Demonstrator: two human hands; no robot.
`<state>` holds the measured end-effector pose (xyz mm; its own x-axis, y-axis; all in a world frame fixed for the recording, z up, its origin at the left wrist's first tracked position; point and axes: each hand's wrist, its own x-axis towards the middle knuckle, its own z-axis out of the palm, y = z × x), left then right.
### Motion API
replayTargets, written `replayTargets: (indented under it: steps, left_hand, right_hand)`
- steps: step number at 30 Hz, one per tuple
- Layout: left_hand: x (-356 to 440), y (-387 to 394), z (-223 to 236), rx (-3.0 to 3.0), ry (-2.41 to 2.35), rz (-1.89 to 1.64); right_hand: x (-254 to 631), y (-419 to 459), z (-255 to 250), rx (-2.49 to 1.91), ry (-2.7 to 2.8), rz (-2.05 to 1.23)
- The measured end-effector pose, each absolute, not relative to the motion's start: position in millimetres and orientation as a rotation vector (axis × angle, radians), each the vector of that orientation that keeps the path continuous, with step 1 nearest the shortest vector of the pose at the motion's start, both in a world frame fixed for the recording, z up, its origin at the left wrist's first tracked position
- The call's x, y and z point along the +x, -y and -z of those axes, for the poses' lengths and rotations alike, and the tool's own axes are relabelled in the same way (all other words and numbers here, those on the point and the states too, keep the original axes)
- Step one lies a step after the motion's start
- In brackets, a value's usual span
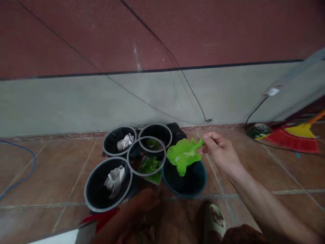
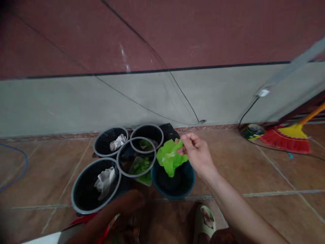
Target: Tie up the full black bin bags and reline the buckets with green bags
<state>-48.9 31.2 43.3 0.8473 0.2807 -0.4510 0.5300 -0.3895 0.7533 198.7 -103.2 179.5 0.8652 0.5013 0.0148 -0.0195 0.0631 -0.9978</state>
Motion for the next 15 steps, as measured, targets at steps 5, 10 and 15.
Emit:
replayTargets:
  steps: [5,10,15]
  left_hand:
    - [-3,-16,-130,2.104,-0.486,-0.184]
    - [48,13,-143,2.199,-0.502,-0.257]
    - [43,30,-111,1.728,-0.589,-0.301]
  right_hand:
    - [170,121,-175,-1.288,0.238,-0.626]
    - [163,142,-177,-1.217,0.216,-0.668]
    - [188,174,-143,-1.473,0.461,-0.454]
